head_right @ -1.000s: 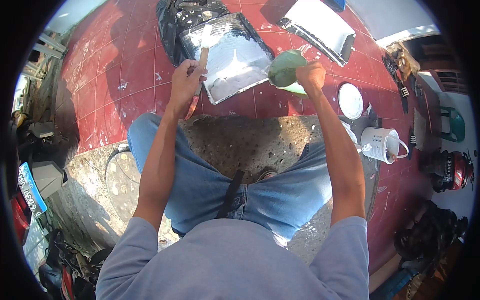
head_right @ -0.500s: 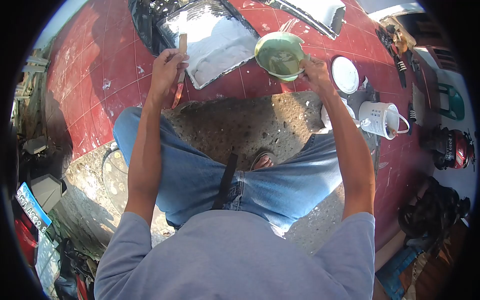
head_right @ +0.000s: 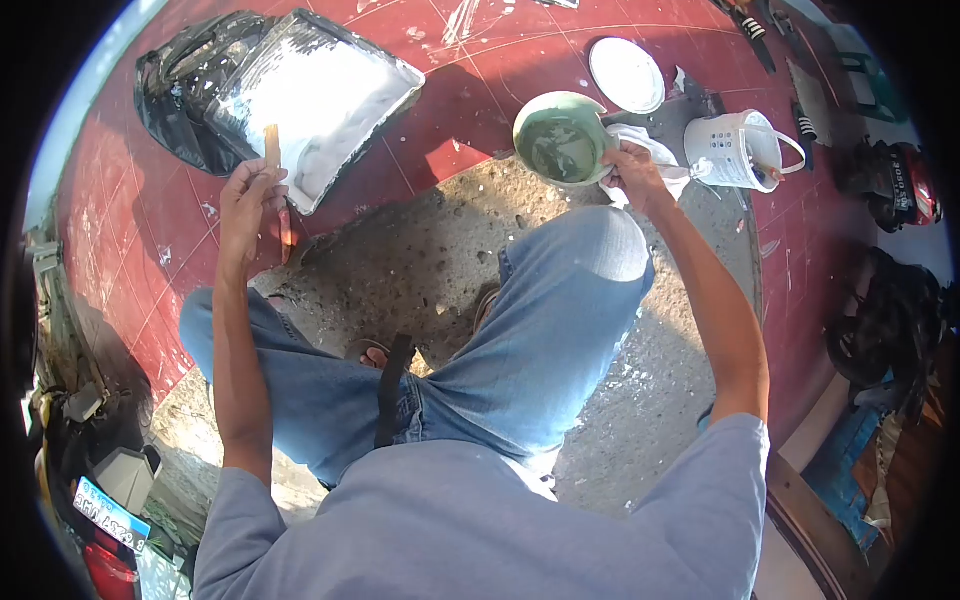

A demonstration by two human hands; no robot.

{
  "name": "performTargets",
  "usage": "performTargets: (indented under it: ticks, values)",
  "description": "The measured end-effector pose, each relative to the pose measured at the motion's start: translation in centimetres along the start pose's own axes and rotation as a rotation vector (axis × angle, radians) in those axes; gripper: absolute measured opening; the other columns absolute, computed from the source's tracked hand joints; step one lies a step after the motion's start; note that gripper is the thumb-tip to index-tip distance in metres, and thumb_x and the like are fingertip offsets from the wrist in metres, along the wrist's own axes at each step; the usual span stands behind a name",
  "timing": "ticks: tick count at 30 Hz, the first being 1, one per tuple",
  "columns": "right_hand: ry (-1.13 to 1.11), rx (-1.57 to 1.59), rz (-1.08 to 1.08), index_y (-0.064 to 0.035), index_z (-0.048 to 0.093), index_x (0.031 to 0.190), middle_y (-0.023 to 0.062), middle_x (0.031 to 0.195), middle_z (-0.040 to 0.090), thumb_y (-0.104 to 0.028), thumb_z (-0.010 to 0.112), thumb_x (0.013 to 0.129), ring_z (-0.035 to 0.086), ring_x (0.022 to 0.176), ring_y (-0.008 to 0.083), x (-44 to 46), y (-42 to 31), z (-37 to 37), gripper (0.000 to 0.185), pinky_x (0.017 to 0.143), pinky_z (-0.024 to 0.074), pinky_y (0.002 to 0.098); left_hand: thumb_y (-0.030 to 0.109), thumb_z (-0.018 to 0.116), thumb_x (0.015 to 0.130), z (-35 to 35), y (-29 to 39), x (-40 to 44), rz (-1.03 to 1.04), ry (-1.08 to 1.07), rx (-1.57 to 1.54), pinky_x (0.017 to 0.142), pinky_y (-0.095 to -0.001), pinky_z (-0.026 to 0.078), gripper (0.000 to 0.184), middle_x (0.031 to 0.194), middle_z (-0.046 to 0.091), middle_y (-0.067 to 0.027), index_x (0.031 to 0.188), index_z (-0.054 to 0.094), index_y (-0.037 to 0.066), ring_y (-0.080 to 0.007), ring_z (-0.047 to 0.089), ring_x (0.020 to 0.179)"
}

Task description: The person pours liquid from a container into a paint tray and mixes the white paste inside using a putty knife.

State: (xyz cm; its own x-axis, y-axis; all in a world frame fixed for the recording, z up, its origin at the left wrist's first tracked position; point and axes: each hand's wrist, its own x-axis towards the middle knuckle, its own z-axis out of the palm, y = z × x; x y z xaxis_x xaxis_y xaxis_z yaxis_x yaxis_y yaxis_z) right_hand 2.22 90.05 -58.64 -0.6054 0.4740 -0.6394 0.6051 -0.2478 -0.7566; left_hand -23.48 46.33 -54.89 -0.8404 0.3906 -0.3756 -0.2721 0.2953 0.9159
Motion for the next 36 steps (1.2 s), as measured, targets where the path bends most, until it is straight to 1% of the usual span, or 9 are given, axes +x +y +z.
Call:
performTargets:
  ticks: [6,13,15,18,20,22,28,33,36]
  values:
    - [0.156,0.066,0.060,-0.0046,0.058,0.085,0.0016,0.070,0.058,-0.007,0.056,0.074,0.052,0.056,0.0098,-0.5,6.2,-0.8,0.011,0.053,0.0451,0.0243,0.013,0.051,0.086,-0.6,-1.2,-0.5,-0.104,-0.001,-0.096,0.064,-0.0218,0.045,0.016,0.086,0.061,-0.0066,0.098,0.053,0.002,-0.0094,0.056,0.070]
    - [0.012,0.529,-0.203,-0.0049,0.060,0.088,0.0029,0.075,0.061,-0.011,0.058,0.076,0.056,0.062,0.0110,2.7,18.8,-3.2,0.013,0.055,0.0456,0.0254,0.013,0.051,0.086,0.5,-1.3,-1.1,-0.137,-0.071,-0.140,0.063,-0.0226,0.046,0.016,0.087,0.062,-0.0069,0.099,0.054,0.003,-0.0092,0.057,0.069]
    - [0.098,0.565,-0.196,-0.0046,0.060,0.087,0.0026,0.073,0.061,-0.015,0.059,0.078,0.055,0.060,0.0122,0.4,16.6,-1.6,0.014,0.053,0.0447,0.0259,0.014,0.051,0.087,1.5,-1.5,-1.4,-0.164,-0.072,-0.100,0.065,-0.0226,0.046,0.017,0.089,0.062,-0.0072,0.100,0.054,0.003,-0.0099,0.057,0.072]
    - [0.258,0.174,-0.154,-0.0024,0.059,0.079,0.0028,0.065,0.057,-0.026,0.062,0.079,0.052,0.053,0.0142,0.0,15.2,-1.5,0.023,0.049,0.0419,0.0276,0.016,0.052,0.087,3.5,-1.9,-3.1,-0.182,-0.108,-0.162,0.065,-0.0232,0.047,0.019,0.090,0.062,-0.0079,0.101,0.054,0.003,-0.0105,0.058,0.074]
    - [0.661,-0.465,0.035,-0.0006,0.058,0.071,0.0036,0.060,0.055,-0.030,0.064,0.077,0.048,0.051,0.0110,-2.8,8.9,0.6,0.031,0.046,0.0390,0.0270,0.015,0.051,0.087,5.3,-2.0,-4.5,-0.156,-0.147,-0.211,0.065,-0.0227,0.047,0.019,0.089,0.062,-0.0075,0.101,0.053,0.003,-0.0101,0.058,0.073]
    - [0.859,-0.575,-0.257,0.0003,0.057,0.066,0.0048,0.057,0.053,-0.032,0.066,0.076,0.046,0.050,0.0079,-4.1,4.9,0.9,0.035,0.046,0.0378,0.0250,0.015,0.051,0.088,7.0,-2.8,-5.6,-0.107,-0.183,-0.261,0.065,-0.0218,0.047,0.018,0.087,0.061,-0.0075,0.100,0.052,0.001,-0.0094,0.057,0.074]
    - [0.268,-0.321,-0.619,-0.0003,0.064,0.089,0.0026,0.070,0.058,-0.028,0.058,0.083,0.053,0.066,0.0082,-12.7,-11.5,15.0,0.029,0.060,0.0432,0.0229,0.010,0.052,0.086,10.2,-1.7,-7.2,0.035,-0.211,-0.409,0.067,-0.0238,0.049,0.015,0.088,0.060,-0.0079,0.096,0.052,-0.001,-0.0098,0.058,0.075]
    - [-0.262,-0.237,-0.214,-0.0021,0.060,0.102,0.0017,0.082,0.061,-0.023,0.055,0.084,0.055,0.073,0.0084,-13.3,-11.2,25.0,0.027,0.064,0.0436,0.0221,0.007,0.053,0.085,9.3,-0.3,-7.7,0.101,-0.192,-0.451,0.065,-0.0242,0.051,0.013,0.084,0.059,-0.0082,0.092,0.051,-0.003,-0.0104,0.058,0.076]
    - [-0.312,-0.118,-0.143,-0.0016,0.059,0.102,0.0017,0.082,0.061,-0.020,0.056,0.084,0.056,0.071,0.0070,-12.7,-10.3,27.4,0.026,0.063,0.0440,0.0201,0.007,0.054,0.083,7.6,0.4,-8.1,0.133,-0.115,-0.352,0.064,-0.0248,0.051,0.012,0.081,0.060,-0.0086,0.089,0.052,-0.004,-0.0108,0.059,0.075]
